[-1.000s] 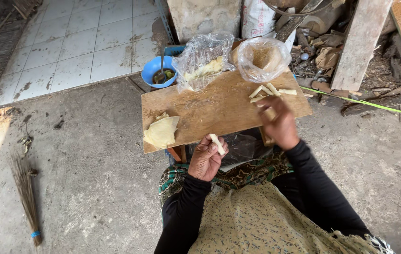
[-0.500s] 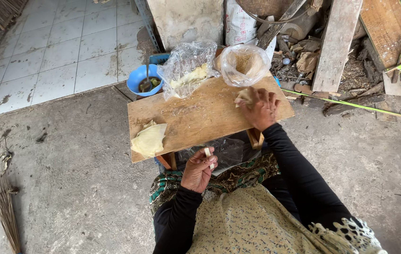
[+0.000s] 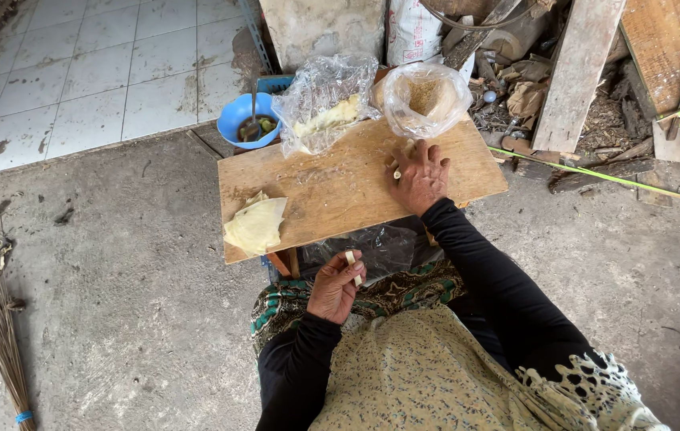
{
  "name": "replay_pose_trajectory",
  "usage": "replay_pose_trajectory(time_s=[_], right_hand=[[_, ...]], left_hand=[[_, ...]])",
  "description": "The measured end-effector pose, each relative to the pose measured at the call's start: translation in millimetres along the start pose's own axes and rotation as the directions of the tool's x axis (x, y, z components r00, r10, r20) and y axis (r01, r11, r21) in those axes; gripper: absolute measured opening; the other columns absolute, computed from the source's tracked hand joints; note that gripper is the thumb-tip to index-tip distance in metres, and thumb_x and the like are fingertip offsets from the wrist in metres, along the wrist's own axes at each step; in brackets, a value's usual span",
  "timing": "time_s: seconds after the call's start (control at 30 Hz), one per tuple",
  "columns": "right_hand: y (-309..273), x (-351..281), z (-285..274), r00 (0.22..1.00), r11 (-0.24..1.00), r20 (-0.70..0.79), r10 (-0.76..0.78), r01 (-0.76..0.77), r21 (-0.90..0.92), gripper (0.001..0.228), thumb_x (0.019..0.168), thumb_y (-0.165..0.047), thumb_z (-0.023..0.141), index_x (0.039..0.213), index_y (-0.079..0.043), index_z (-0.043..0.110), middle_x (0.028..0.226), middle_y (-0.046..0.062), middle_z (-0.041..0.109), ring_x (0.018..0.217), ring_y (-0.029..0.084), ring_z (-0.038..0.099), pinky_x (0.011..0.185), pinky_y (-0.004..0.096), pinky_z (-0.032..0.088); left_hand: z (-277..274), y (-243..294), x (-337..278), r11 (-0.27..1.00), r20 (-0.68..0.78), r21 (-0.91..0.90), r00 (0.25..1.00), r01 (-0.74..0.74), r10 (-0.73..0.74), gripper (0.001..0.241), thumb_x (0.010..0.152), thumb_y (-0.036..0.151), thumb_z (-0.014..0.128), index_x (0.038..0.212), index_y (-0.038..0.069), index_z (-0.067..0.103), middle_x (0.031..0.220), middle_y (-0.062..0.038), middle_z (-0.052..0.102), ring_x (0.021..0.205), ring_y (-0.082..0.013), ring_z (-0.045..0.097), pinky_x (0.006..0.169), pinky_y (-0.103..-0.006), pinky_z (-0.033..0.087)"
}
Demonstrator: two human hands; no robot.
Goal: The person prepares pastry by placing portions of filling onto triangular sheets of dough, folding the dough over the filling, and rolling it into thin cylindrical shapes.
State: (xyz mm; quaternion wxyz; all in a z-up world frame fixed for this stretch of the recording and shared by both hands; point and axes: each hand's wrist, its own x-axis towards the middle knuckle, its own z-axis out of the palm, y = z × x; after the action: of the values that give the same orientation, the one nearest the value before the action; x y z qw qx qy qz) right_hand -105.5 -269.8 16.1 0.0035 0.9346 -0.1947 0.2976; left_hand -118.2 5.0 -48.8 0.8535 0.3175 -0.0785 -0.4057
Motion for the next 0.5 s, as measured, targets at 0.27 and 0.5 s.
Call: replay_pose_trajectory(time_s=[0.27,0.5], right_hand=[[43,3,29,0.994,0.983,-0.112,0.002,0.019,0.184,0.024,0.096,-0.025,0.071,0.112,-0.008,0.079,0.087,0.02,0.068,0.07,0.025,0.067,0.046,0.037,0.057],[64,5,-27,0.756,-0.037,0.573,0.316,-0.594,0.804,0.026,0.097,-0.029,0.065,0.109,-0.007,0.074,0.091,0.01,0.072,0.07,0.019,0.066,0.064,0.037,0.064]], left_hand=[[-6,5,-4,1.0,-0.044,0.029,0.999,0.0,0.001,0.022,0.093,0.0,0.074,0.115,-0.002,0.071,0.088,-0.008,0.069,0.082,-0.0182,0.069,0.069,-0.0296,0.057],[20,8,7,0.991,-0.039,0.127,0.998,-0.042,0.047,0.023,0.09,0.001,0.077,0.113,0.0,0.071,0.094,-0.006,0.071,0.085,-0.0169,0.07,0.073,-0.0303,0.059]])
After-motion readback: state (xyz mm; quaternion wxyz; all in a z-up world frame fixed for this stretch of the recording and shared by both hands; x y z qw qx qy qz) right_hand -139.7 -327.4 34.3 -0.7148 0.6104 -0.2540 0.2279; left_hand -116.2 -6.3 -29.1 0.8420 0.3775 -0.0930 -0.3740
